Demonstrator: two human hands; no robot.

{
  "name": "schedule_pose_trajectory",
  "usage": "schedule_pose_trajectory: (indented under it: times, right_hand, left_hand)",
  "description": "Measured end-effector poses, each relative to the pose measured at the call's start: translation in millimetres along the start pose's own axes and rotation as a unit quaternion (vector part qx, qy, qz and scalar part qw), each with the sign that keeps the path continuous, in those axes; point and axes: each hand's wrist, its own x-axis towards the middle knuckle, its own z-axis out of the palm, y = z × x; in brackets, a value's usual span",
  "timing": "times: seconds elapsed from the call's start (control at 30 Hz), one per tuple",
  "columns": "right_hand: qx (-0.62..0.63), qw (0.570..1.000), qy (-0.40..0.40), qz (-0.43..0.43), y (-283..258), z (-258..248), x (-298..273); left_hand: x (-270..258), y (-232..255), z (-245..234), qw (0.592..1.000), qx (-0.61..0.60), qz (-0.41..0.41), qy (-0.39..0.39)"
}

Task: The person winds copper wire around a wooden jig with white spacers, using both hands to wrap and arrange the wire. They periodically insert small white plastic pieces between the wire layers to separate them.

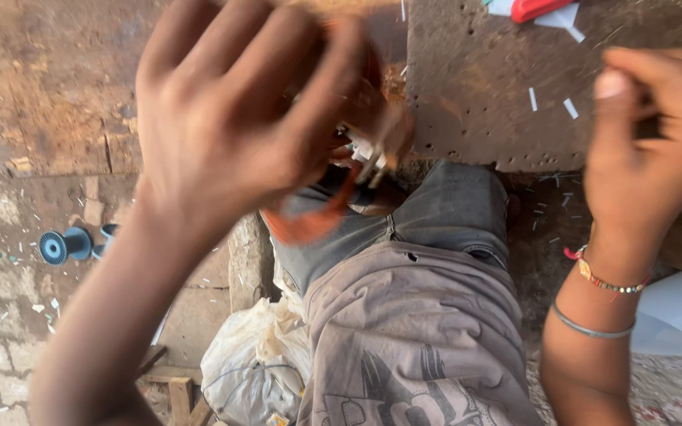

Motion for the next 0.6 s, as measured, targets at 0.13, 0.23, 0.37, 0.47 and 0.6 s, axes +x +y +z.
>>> schedule_pose_trajectory:
  times: [0.13, 0.23, 0.37, 0.47, 0.6]
  right_hand:
    - [-0.188, 0.970, -0.061, -0.145, -3, 1, 22]
    - [-0.202, 0.960, -0.082, -0.175, -7, 0, 23]
    - [-0.225, 0.950, -0.097, -0.192, -11, -8, 19]
    - [-0.251, 0.937, -0.104, -0.220, -20, -12, 12]
    - [-0.253, 0.922, -0.117, -0.267, -32, -12, 5]
  left_hand:
    - [3, 18, -9, 0.991, -0.019, -0.125, -0.054]
    - [12, 33, -14, 0.974, -0.021, -0.205, -0.093]
    - [24, 30, -30, 0.967, -0.105, -0.194, -0.130]
    - [24, 8, -32, 0.901, -0.371, -0.177, -0.140]
    - [15, 5, -21, 0.833, -0.468, -0.272, -0.110]
